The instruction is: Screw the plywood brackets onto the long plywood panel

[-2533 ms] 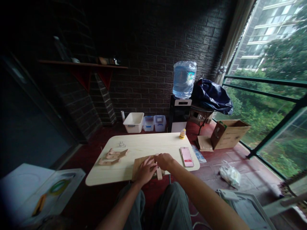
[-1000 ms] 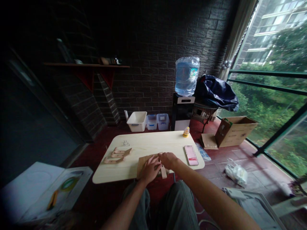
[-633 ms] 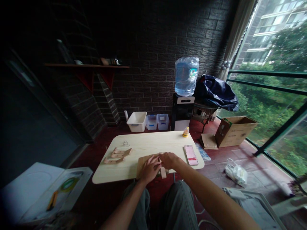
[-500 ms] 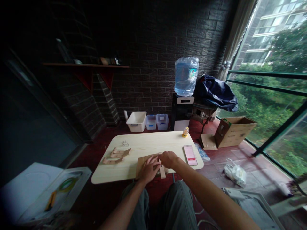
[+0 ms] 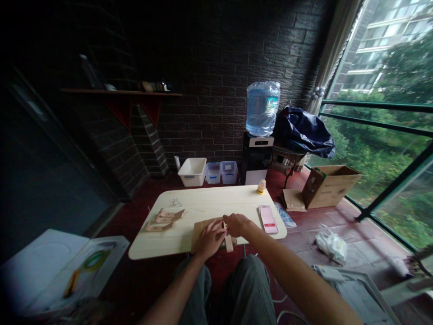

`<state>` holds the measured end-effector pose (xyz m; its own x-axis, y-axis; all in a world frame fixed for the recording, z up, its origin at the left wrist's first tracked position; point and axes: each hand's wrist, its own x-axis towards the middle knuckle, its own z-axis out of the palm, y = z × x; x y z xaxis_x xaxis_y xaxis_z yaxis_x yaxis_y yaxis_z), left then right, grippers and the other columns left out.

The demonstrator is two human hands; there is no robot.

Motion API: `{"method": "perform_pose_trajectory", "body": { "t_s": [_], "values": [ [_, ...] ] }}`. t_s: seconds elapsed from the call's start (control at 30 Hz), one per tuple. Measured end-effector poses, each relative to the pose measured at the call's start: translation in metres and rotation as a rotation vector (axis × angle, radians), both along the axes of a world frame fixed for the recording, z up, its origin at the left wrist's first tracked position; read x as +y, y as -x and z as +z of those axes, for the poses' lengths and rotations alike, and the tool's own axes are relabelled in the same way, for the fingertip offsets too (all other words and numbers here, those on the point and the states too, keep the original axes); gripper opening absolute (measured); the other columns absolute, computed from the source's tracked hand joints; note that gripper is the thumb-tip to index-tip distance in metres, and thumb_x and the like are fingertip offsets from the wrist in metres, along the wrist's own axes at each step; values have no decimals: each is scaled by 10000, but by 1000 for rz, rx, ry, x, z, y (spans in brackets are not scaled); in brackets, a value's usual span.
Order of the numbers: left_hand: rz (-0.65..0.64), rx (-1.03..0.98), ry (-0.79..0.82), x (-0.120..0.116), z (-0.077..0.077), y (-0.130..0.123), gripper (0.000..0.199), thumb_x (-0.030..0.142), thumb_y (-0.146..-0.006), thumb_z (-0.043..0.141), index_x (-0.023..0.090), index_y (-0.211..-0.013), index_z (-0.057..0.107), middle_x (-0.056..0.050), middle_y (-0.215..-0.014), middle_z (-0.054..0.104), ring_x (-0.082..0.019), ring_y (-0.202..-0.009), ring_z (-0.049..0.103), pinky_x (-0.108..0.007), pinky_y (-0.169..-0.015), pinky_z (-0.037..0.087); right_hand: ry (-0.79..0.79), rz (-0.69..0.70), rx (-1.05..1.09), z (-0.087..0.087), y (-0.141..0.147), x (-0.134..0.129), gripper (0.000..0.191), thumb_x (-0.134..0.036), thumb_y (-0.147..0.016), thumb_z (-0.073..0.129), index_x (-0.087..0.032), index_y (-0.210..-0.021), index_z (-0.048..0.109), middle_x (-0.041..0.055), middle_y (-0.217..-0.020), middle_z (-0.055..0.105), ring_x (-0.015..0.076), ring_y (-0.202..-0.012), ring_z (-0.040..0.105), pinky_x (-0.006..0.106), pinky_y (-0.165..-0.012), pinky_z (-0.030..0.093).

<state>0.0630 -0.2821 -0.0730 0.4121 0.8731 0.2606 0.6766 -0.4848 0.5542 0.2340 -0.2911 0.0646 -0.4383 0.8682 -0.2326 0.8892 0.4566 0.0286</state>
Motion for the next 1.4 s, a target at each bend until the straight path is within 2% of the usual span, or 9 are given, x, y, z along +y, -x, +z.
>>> {"method": "perform_pose_trajectory", "body": {
  "t_s": [0.13,0.43,0.6,0.77,0.93,1.2,1.4],
  "values": [
    [15,-8,6,0,-1,-1,195,376,-943,568,348,-1035,737,60,-1445,555,-225,-1450,326,-487,-1198,275,-27,23,-23,1,-2,1,340,-257,-923,528,-134,-1239,549,188,-1081,719,282,-974,709,362,-756,542],
    [2,-3,0,1,-1,0,202,388,-952,549,346,-1031,730,69,-1451,548,-228,-1460,311,-490,-1201,275,-40,7,6,-10,1,0,329,-247,-961,470,-114,-1262,484,191,-1074,710,267,-968,705,346,-763,537],
    [-10,-8,-16,3,-5,0,209,396,-958,539,349,-1044,724,77,-1459,539,-218,-1461,309,-476,-1195,292,-27,17,53,-6,-2,-6,372,-287,-964,460,-118,-1296,466,186,-1119,704,274,-991,696,349,-775,532],
    [-4,3,-13,4,-8,-1,214,405,-959,537,350,-1046,724,71,-1462,537,-225,-1464,305,-492,-1197,282,-30,50,38,-1,-6,-6,329,-235,-950,477,-149,-1267,501,161,-1122,709,271,-1004,695,339,-771,523],
    [-17,11,-17,4,-6,0,213,402,-957,539,344,-1052,722,70,-1467,533,-224,-1466,300,-483,-1199,283,-14,5,48,-2,-4,0,289,-266,-957,494,-158,-1222,529,154,-1089,719,265,-996,700,329,-772,518],
    [-1,12,-9,4,-6,-1,203,401,-954,545,368,-1051,720,81,-1458,538,-230,-1456,320,-498,-1178,310,0,-41,57,-4,-9,-4,384,-312,-955,467,-106,-1278,496,195,-1106,711,296,-1004,693,356,-771,523],
    [-3,3,-50,4,-9,-1,202,398,-956,545,355,-1046,721,73,-1446,552,-227,-1456,321,-487,-1182,305,-33,26,28,0,-7,-5,348,-289,-957,467,-159,-1277,508,170,-1168,687,272,-1032,681,356,-802,527]
  ]
}}
